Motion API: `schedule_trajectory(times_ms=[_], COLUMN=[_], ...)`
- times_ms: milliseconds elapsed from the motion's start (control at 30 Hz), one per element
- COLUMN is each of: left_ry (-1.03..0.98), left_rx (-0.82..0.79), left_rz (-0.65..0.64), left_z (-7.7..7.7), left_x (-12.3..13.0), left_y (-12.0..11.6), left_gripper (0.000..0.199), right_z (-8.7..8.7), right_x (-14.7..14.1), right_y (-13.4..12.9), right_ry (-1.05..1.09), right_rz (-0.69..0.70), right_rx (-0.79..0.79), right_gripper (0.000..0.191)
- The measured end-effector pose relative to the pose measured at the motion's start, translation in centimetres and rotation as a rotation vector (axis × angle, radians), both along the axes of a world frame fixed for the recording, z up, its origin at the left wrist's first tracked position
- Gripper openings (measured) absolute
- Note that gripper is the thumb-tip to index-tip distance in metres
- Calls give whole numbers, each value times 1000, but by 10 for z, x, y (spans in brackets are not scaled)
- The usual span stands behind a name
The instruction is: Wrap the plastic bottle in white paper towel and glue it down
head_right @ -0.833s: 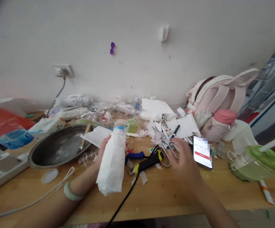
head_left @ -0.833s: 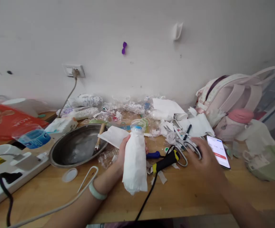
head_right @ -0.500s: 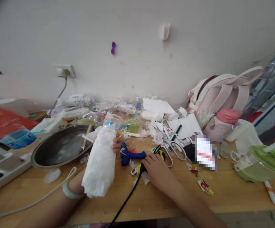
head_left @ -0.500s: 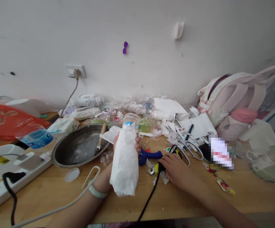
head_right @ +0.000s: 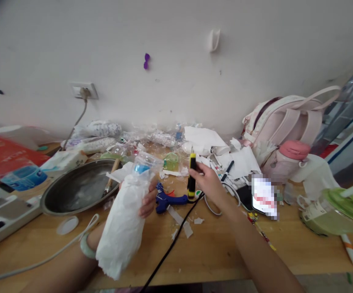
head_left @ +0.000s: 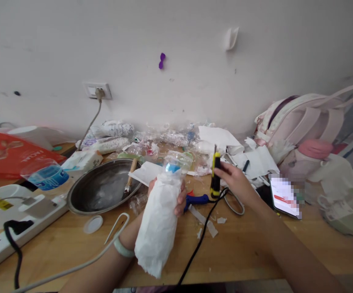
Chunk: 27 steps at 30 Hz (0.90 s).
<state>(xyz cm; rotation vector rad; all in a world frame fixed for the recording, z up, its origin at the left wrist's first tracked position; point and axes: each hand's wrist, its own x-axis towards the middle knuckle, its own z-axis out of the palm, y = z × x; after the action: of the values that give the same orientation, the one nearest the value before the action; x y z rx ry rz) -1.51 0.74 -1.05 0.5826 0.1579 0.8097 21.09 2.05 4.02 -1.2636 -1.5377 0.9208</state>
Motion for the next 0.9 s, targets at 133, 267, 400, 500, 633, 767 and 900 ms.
schedule_trajectory(times_ms=[133, 267, 400, 500, 633, 767, 900], left_ry=[61, 93, 106, 96, 89, 83, 84], left_rx=[139, 121, 75, 48, 26, 8, -21], left_rz=[-85, -45, -9, -15, -27, -18, -14], left_z=[11, 10, -4, -13, -15, -17, -18], left_x=[10, 16, 17, 18, 18, 18, 18], left_y=[-12, -17, -15, -13, -11, -11, -11], left_gripper=[53, 51, 58, 65, 65, 66, 66], right_z=[7, 5, -4, -10, -17, -19, -16], right_x=[-2, 6, 12, 18, 29, 42, 58], right_y=[40, 75, 95, 100, 96, 87, 79], right_ry=[-206, -630, -671, -667, -620, -584, -613], right_rz=[-289, -420, -365, -339, -242, -198, -267], right_rx=[145, -3, -63, -73, -78, -79, 2], right_gripper=[29, 32, 33, 32, 34, 47, 55])
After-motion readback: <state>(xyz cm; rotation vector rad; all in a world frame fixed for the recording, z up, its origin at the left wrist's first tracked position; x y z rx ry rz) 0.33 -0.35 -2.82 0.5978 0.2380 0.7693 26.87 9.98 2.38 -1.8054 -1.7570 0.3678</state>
